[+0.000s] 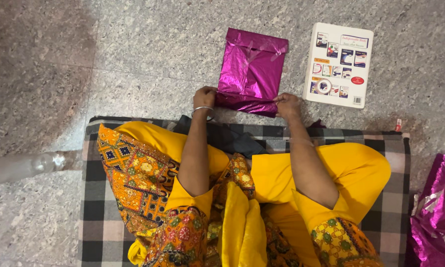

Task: The person wraps a book with shiny pink paper while sitting on a mat. They fold the paper around the book, smooth the edges, and secure the folds with tape. The wrapped book is set aside, and the person begins to unwrap another book from similar pink paper.

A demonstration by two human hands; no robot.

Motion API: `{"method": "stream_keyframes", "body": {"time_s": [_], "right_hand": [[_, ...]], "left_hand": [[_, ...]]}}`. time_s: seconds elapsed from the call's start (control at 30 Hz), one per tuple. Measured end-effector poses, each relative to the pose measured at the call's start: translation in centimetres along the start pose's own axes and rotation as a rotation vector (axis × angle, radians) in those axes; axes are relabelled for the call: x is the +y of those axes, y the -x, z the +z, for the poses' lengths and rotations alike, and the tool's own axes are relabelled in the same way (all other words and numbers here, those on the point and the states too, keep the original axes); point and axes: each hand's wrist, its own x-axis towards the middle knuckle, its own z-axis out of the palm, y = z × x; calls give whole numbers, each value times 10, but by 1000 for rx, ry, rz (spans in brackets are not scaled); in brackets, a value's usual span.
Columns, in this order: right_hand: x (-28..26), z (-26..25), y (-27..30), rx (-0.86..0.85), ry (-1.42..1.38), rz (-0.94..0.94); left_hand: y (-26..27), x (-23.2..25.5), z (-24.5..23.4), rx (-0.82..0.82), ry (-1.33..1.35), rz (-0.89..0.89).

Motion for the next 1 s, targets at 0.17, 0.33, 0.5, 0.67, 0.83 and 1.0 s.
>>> {"method": "stream_keyframes", "body": {"time_s": [0.17, 0.33, 0.5, 0.67, 0.83, 1.0], "right_hand": [[1, 0, -4, 38, 14, -6], [3, 3, -6, 63, 16, 9], [-1, 3, -3, 92, 15, 15], [-7, 2, 0, 78, 24, 47], [-11, 0, 3, 94, 25, 27], [-16, 1, 10, 139, 13, 17]], "left_hand": [[3, 7, -2, -94, -7, -119], [-9, -14, 10, -117, 99, 40], [-30, -40, 29, -137, 467, 158], [-17, -33, 21, -184, 212, 133], [0, -6, 4, -227, -27, 245], [4, -6, 0, -262, -246, 253]]}}
